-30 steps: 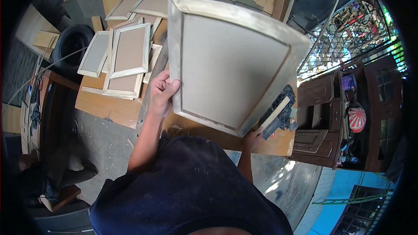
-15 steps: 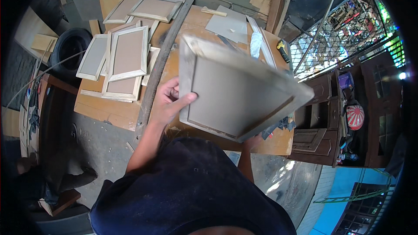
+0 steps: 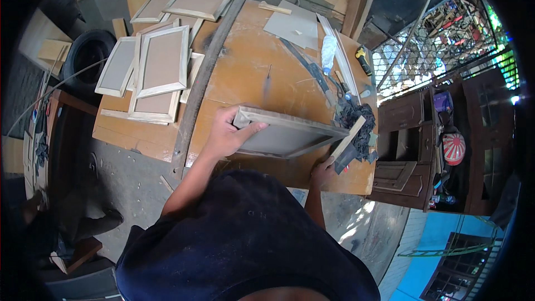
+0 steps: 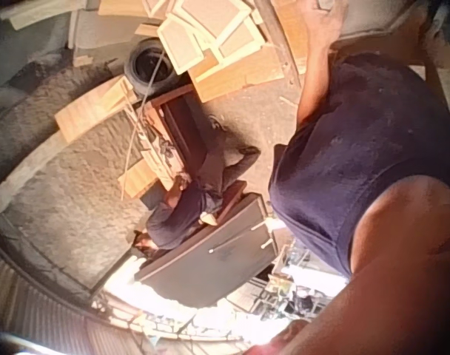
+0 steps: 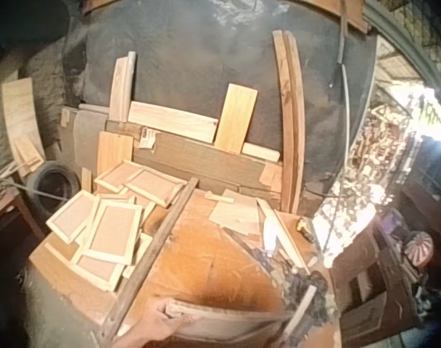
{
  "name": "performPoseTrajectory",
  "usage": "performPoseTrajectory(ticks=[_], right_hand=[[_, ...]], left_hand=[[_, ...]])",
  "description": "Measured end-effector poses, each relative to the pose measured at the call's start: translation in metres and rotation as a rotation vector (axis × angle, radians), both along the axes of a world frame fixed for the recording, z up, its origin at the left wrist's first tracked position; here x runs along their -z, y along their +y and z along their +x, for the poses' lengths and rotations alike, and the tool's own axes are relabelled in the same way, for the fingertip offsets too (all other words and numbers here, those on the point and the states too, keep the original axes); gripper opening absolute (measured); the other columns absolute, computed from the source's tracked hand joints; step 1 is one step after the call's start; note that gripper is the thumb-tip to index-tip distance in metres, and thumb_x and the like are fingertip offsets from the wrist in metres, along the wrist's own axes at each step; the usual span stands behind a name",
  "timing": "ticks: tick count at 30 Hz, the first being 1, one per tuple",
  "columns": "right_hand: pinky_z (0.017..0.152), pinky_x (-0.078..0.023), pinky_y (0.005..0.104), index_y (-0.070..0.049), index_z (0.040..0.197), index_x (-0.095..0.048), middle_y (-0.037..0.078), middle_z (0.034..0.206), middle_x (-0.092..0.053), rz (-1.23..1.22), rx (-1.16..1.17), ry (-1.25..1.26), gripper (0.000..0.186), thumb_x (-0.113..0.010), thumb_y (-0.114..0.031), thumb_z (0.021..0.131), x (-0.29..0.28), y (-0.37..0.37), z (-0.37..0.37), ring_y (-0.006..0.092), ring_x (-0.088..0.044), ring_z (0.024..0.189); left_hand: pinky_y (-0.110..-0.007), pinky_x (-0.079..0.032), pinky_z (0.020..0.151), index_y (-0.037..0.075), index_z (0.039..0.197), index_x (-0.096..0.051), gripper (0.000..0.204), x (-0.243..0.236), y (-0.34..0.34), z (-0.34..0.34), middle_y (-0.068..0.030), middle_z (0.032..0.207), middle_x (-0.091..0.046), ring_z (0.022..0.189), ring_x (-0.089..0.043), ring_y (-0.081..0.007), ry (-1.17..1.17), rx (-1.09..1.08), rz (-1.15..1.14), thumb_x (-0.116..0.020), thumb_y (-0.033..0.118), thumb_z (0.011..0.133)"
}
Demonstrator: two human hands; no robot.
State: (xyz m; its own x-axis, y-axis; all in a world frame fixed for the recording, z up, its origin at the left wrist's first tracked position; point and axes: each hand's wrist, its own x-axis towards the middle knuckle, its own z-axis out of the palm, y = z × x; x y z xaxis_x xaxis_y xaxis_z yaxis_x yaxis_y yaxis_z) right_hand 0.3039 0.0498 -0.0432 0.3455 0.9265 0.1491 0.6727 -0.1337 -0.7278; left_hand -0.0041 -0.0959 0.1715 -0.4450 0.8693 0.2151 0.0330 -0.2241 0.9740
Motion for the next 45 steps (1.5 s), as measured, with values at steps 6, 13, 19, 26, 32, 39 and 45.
performPoseTrajectory(ticks=[6, 13, 19, 26, 32, 39, 45], right_hand=[[0.068, -0.045, 0.0543, 0.006, 0.095, -0.065, 0.032, 0.084, -0.065, 0.109, -0.019, 0.000, 0.060, -0.039, -0.048, 0.102, 0.000, 0.001, -0.005, 0.0507, -0.061, 0.081], [0.067, -0.048, 0.0478, 0.007, 0.103, -0.064, 0.024, 0.074, -0.065, -0.113, 0.013, 0.070, 0.060, -0.039, -0.047, 0.102, 0.046, 0.015, 0.025, 0.0394, -0.061, 0.067], [0.064, -0.046, 0.0471, 0.008, 0.091, -0.064, 0.023, 0.072, -0.064, 0.031, -0.005, -0.001, 0.061, -0.040, -0.046, 0.103, 0.026, 0.008, 0.011, 0.0373, -0.060, 0.063], [0.066, -0.044, 0.0513, 0.007, 0.090, -0.064, 0.027, 0.076, -0.064, 0.075, -0.009, 0.042, 0.060, -0.040, -0.046, 0.102, 0.021, 0.006, 0.006, 0.0446, -0.059, 0.070], [0.066, -0.045, 0.0511, 0.007, 0.092, -0.066, 0.027, 0.078, -0.065, -0.014, 0.008, 0.063, 0.061, -0.040, -0.047, 0.102, 0.029, 0.010, 0.013, 0.0444, -0.060, 0.071], [0.073, -0.048, 0.0496, 0.007, 0.108, -0.067, 0.029, 0.089, -0.068, -0.061, 0.014, -0.028, 0.061, -0.039, -0.046, 0.102, 0.015, 0.007, 0.010, 0.0455, -0.064, 0.081], [0.072, -0.049, 0.0467, 0.006, 0.105, -0.068, 0.026, 0.083, -0.068, 0.032, 0.006, -0.072, 0.060, -0.040, -0.046, 0.102, 0.006, 0.003, 0.001, 0.0412, -0.064, 0.076]], left_hand=[[-0.026, -0.051, 0.071, -0.002, 0.098, -0.069, 0.018, 0.011, 0.002, -0.001, -0.0052, 0.086, -0.072, 0.077, -0.064, -0.0092, -0.007, -0.100, -0.006, -0.077, 0.005, 0.083], [-0.026, -0.052, 0.072, -0.004, 0.098, -0.070, 0.020, 0.021, 0.009, 0.000, -0.0068, 0.086, -0.072, 0.077, -0.065, -0.0103, 0.056, -0.132, -0.034, -0.078, 0.006, 0.082], [-0.027, -0.053, 0.073, -0.004, 0.100, -0.071, 0.022, 0.036, 0.007, 0.006, -0.0089, 0.086, -0.073, 0.078, -0.067, -0.0112, 0.065, -0.172, -0.022, -0.078, 0.006, 0.081], [-0.028, -0.054, 0.081, -0.002, 0.102, -0.073, 0.025, 0.031, 0.004, 0.001, -0.0101, 0.097, -0.074, 0.088, -0.069, -0.0143, 0.055, -0.111, -0.023, -0.079, 0.004, 0.078], [-0.029, -0.053, 0.087, 0.000, 0.104, -0.073, 0.032, 0.013, 0.000, -0.003, -0.0122, 0.105, -0.073, 0.097, -0.069, -0.0170, 0.159, 0.012, -0.028, -0.083, 0.005, 0.074], [-0.030, -0.054, 0.083, 0.000, 0.098, -0.075, 0.027, 0.007, -0.001, -0.001, -0.0110, 0.096, -0.075, 0.090, -0.071, -0.0171, 0.190, -0.085, 0.003, -0.084, 0.007, 0.074], [-0.027, -0.055, 0.078, 0.001, 0.093, -0.075, 0.022, -0.007, 0.000, 0.001, -0.0103, 0.092, -0.075, 0.084, -0.071, -0.0162, 0.346, -0.226, -0.017, -0.084, 0.010, 0.075]])
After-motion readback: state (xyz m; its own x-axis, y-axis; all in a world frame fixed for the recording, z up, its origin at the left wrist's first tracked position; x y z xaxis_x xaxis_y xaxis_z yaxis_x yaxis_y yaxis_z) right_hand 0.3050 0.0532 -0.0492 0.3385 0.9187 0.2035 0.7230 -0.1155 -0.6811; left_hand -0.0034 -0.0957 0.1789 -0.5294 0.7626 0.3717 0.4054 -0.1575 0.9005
